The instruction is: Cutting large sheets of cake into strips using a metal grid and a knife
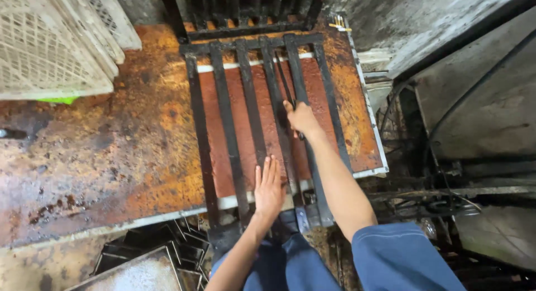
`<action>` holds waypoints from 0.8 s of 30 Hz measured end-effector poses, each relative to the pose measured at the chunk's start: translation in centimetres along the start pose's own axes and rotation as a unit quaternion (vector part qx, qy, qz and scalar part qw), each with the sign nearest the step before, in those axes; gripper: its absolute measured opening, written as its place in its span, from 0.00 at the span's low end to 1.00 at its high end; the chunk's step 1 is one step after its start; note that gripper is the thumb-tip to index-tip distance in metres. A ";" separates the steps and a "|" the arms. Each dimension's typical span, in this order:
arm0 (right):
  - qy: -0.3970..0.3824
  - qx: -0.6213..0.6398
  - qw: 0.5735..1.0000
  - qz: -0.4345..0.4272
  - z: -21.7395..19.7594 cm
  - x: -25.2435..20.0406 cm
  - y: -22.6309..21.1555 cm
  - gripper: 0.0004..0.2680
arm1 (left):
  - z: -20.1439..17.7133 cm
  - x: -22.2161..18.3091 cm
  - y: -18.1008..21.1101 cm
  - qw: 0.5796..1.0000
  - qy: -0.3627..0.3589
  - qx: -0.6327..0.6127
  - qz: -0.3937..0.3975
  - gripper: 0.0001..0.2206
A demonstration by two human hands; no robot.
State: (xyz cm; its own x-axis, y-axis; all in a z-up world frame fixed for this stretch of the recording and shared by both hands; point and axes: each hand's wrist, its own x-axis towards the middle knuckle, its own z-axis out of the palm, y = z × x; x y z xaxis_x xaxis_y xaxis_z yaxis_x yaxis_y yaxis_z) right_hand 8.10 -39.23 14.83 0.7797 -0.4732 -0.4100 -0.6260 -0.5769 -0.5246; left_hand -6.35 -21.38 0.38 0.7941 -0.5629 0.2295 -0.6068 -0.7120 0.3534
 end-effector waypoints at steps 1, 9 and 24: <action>0.000 -0.001 1.000 0.000 0.9 2.9 1.0 0.23 | -0.2 0.2 0.0 1.000 0.000 -0.001 0.000 0.45; -0.054 -0.078 0.994 0.057 4.1 11.5 0.8 0.28 | -2.0 0.0 0.1 0.998 -0.067 0.009 -0.001 0.45; -0.040 -0.094 0.992 0.077 6.7 7.7 4.0 0.26 | -1.6 1.1 0.5 0.998 -0.058 0.037 0.001 0.50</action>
State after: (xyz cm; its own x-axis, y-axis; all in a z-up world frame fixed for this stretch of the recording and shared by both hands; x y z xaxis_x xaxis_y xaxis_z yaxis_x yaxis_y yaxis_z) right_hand 11.65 -40.69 4.58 0.6681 -0.5151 -0.5369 -0.7232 -0.6191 -0.3060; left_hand -5.73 -21.63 2.23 0.7864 -0.6057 0.1209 -0.6120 -0.7378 0.2846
